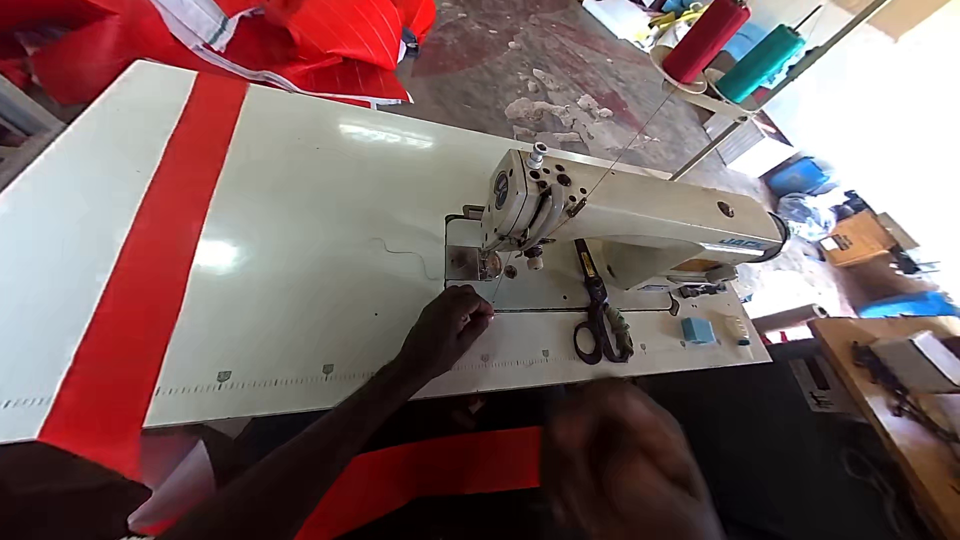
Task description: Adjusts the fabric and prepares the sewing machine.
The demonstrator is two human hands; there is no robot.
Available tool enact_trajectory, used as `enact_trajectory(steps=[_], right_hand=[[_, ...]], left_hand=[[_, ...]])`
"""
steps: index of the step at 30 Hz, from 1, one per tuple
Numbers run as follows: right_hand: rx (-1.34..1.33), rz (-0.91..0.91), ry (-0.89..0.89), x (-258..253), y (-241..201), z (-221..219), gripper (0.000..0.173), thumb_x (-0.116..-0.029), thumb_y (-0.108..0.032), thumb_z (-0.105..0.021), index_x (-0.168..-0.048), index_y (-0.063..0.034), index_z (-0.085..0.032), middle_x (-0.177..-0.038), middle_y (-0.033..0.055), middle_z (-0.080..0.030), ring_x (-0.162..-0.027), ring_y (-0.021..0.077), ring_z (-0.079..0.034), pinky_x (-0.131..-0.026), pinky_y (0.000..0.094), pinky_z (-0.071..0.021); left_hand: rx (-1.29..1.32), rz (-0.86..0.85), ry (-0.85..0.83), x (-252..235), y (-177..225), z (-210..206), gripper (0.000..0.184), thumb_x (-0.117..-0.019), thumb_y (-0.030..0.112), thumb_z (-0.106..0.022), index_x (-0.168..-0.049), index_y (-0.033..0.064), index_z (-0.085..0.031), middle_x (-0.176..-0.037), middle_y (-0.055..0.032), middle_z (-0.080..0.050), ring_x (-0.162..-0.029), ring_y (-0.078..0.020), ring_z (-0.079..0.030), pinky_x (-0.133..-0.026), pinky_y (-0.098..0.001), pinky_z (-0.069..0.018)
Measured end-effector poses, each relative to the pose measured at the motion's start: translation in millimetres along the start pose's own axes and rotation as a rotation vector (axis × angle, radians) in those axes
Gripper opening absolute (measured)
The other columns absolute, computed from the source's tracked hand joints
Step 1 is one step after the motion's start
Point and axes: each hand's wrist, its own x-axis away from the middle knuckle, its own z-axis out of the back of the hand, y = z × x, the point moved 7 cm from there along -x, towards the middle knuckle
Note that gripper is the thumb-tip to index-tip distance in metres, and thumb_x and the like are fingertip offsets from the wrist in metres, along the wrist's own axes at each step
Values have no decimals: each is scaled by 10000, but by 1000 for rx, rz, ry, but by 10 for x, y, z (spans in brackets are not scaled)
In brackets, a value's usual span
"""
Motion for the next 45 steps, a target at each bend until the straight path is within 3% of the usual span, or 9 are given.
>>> enact_trajectory(steps=[3,7,9,19,34,40,45], right_hand=[[349,-178,312,-172,779,624,121,-989,-153,-649,-1000,-32,-662,-809,44,-668,-624,106,-619,-568,276,-552],[513,-395,429,-356,1387,996,269,-1006,-127,-637,-1258,-34,-644,-916,82,-706,-732,182,-703,-652,334,-616],[463,-404,436,-441,1494,1025,276,-1018,-113,-622,-1280,-27,-635,-905,100,-709,-727,193,-710,-650,338,-623],[406,-420,506,-491,1558,1050,123,-1001,-111,-658,-1069,-20,-704,-804,105,-693,-584,166,-642,-524,284,-558],[429,-426,510,-518,1550,1002,130,-1022,-119,-621,-1028,-8,-690,-750,100,-674,-565,160,-628,-518,274,-544],[435,-461,487,-623,1586,946,138,-1031,-120,-603,-1036,-9,-685,-761,99,-668,-568,158,-626,-523,278,-545],[388,-464,466,-706,1626,920,158,-1043,-146,-591,-1049,-10,-672,-754,97,-660,-563,149,-618,-521,269,-541]], left_hand=[[12,8,-10,-5,1,7,168,-1007,253,-621,-1007,146,-751,-945,18,-661,-892,-112,-637,-807,-329,-565],[14,7,-8,-12,-2,11,150,-1003,256,-648,-1012,147,-750,-963,17,-667,-915,-118,-641,-826,-335,-569],[26,9,-15,-16,-6,13,156,-1002,263,-648,-1021,147,-752,-969,17,-662,-918,-120,-638,-826,-342,-564],[16,13,-31,-16,-9,-3,155,-1002,281,-649,-1015,165,-752,-967,34,-657,-923,-107,-630,-835,-329,-554],[72,18,-7,-39,-16,52,158,-995,264,-632,-993,138,-727,-948,24,-650,-929,-115,-623,-839,-329,-546],[65,34,-23,-61,-63,165,132,-987,247,-650,-993,142,-729,-966,18,-649,-885,-97,-629,-783,-294,-566],[51,23,-74,-60,-148,269,165,-1010,174,-623,-1125,126,-732,-1035,-7,-653,-965,-128,-629,-872,-329,-559]])
